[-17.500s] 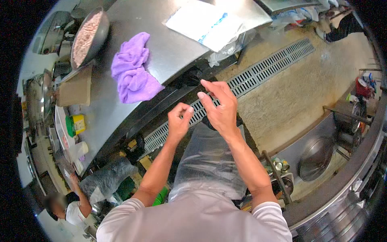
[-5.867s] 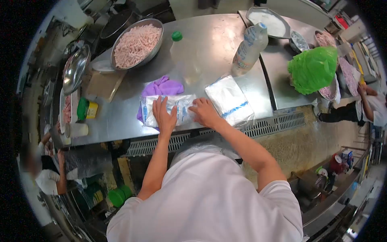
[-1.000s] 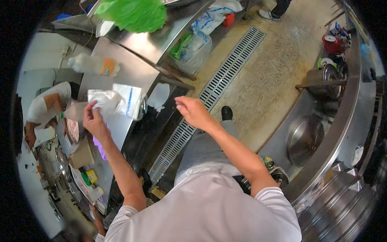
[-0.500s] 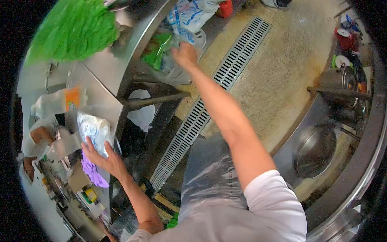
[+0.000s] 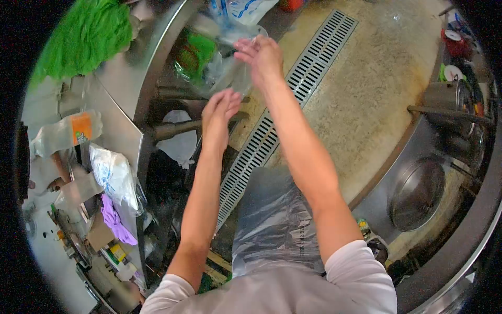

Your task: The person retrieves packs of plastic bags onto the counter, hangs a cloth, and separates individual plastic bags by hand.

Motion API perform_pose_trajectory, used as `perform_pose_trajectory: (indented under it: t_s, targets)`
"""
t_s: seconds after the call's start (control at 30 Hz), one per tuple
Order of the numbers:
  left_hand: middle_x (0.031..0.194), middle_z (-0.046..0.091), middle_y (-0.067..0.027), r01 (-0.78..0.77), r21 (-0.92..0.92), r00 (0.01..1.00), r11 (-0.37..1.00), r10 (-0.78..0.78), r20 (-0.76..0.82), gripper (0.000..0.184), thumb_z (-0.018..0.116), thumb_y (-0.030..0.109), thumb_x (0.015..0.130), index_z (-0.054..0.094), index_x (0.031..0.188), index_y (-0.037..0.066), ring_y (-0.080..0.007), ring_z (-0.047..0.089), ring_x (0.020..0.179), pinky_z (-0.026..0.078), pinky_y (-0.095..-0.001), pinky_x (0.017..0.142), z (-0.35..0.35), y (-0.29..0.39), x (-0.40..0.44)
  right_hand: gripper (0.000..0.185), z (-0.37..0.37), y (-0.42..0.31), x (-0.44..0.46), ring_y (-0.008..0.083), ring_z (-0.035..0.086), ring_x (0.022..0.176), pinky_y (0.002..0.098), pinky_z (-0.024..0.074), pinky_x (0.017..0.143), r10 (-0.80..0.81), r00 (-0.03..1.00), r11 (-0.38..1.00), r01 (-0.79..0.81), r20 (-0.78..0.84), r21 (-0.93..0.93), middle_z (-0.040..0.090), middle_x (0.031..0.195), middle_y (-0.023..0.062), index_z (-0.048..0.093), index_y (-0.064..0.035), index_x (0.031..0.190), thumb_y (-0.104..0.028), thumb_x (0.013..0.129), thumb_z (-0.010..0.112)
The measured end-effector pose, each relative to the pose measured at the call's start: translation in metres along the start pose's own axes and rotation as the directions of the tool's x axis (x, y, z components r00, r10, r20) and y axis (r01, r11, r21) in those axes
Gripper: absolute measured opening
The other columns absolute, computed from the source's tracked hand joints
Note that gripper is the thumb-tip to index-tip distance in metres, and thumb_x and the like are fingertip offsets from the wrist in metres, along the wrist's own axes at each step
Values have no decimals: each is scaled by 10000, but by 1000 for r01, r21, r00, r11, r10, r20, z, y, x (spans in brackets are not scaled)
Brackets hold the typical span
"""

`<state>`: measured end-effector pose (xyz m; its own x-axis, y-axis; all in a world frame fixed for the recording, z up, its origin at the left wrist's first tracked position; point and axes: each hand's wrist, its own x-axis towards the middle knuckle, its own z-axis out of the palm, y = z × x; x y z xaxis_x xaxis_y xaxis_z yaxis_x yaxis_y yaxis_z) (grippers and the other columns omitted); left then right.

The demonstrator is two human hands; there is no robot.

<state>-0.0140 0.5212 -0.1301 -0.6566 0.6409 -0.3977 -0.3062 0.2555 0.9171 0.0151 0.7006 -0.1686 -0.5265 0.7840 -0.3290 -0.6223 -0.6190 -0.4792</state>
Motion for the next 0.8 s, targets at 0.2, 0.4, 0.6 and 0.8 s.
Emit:
perform_pose_trajectory:
  t_s: [0.2, 0.4, 0.6, 0.8]
  targets:
    - [1130, 598, -136, 98, -388, 976, 917, -12, 217, 633, 439, 584, 984, 538, 1208, 0, -250, 587, 999, 473, -415, 864, 33, 10, 90, 200, 23, -22, -28, 258, 688, 750, 357, 556, 651, 57, 990, 951, -15, 127, -308, 669, 865, 155, 555, -5, 970, -174, 1008, 455]
    - [1012, 643, -150, 320, -345, 947, 882, -295, 126, 382, 456, 348, 989, 602, 1083, 8, -281, 625, 878, 515, -447, 747, 37, 38, 91, 229, 21, -36, -88, 122, 594, 647, 268, 486, 623, 338, 880, 679, 17, 333, -734, 589, 717, 8, 576, -47, 891, -242, 1001, 524]
    - [1119, 632, -166, 144, -440, 990, 886, -127, 68, 331, 601, -2, 874, 542, 1193, -63, -286, 648, 947, 557, -399, 844, 34, 25, -6, 399, 0, -74, -224, 142, 598, 855, 282, 505, 682, 52, 992, 753, 36, 113, -657, 649, 1034, 79, 623, -18, 1172, -352, 1045, 444]
    - [1181, 620, -134, 49, -431, 997, 901, -15, 82, 397, 651, 52, 889, 525, 1245, -68, -223, 605, 1084, 476, -351, 944, -7, 70, -158, 575, 26, -104, -309, 175, 592, 999, 318, 521, 822, -225, 973, 718, 194, 40, -668, 578, 1285, 118, 497, -38, 1401, -472, 1047, 366]
